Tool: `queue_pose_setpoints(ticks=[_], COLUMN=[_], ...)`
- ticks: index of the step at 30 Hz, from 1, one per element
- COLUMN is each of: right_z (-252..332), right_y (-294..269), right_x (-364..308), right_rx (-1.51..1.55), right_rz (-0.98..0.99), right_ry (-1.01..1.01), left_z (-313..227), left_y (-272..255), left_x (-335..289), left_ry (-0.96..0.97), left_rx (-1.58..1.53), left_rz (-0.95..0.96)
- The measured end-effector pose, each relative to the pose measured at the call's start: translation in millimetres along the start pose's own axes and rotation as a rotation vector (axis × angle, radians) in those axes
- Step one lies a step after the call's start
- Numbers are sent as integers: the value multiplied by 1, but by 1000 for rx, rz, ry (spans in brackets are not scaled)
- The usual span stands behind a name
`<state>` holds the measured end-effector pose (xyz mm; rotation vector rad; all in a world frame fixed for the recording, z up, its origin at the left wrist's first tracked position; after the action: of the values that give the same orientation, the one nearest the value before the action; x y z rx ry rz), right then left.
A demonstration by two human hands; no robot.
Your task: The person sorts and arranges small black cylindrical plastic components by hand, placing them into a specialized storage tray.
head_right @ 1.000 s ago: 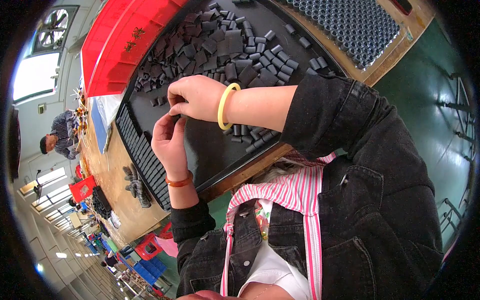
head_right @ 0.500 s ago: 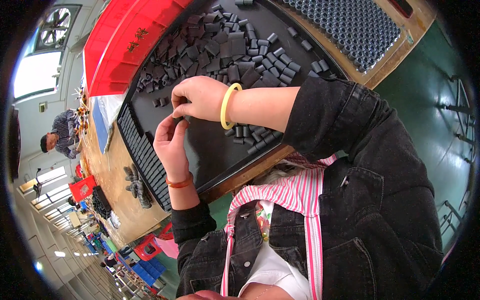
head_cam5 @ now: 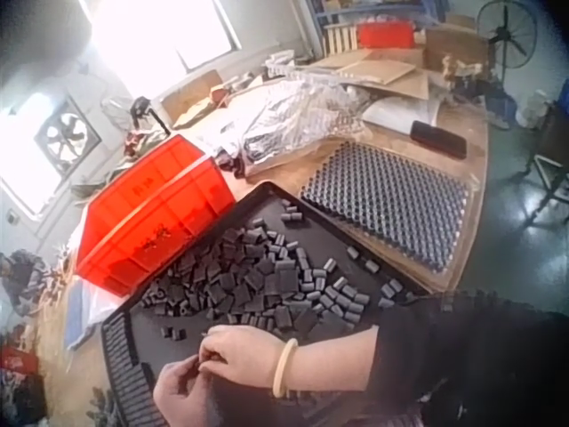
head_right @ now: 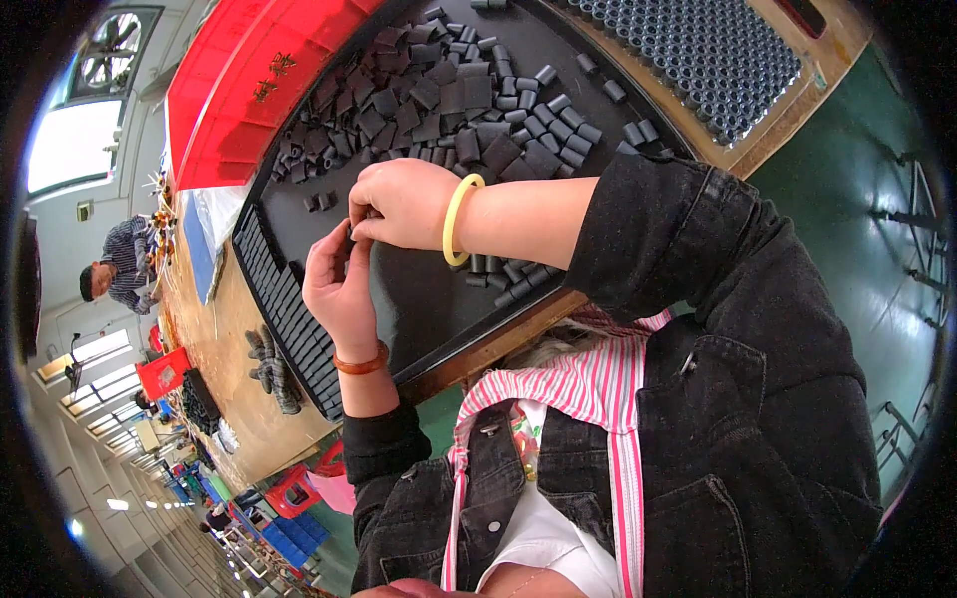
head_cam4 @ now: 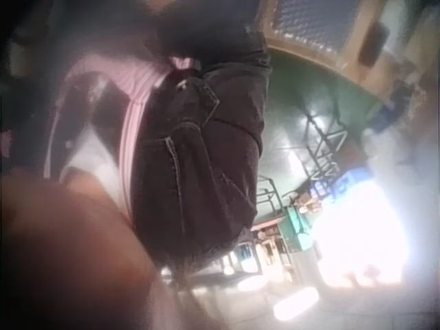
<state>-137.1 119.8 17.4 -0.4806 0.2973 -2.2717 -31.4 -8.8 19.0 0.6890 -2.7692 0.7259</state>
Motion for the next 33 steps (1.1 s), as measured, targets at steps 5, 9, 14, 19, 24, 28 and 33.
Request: queue_pose_setpoints(ticks=[5,9,14,19,24,28,33], right_z=[1,1,1,2,6,0,-2], right_y=[2,1,0,5,-1,1,-1], right_x=[0,1,-2,1,-1,2,2], right_rx=[-17,-5,30,84,238,346,320], right_rz=[1,-12,-43,-38,-69,-53,-19], right_ry=[-7,-54,-44,-68,54,145,191], left_z=[-4,-7,-17,-26,-9,34,78], left_y=[-2,-2,-1,-13,-71,-125,-138], left_x=[-1,0,1,4,21,47,57], left_ry=[73,98,203,191,87,287,270], left_rx=[133,191,310,349,552,961,1106], left_rz=[34,-17,-34,-17,57,18,87])
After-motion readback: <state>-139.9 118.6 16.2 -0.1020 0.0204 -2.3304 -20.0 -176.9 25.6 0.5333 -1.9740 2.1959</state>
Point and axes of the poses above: each hand's wrist, its own x-axis towards the middle knuckle, its own y-axis out of the palm, z = x × y, the point moved 3 cm from there along x, towards the middle knuckle, and after that the axes turned 1 degree about y, right-handed, at the moved point
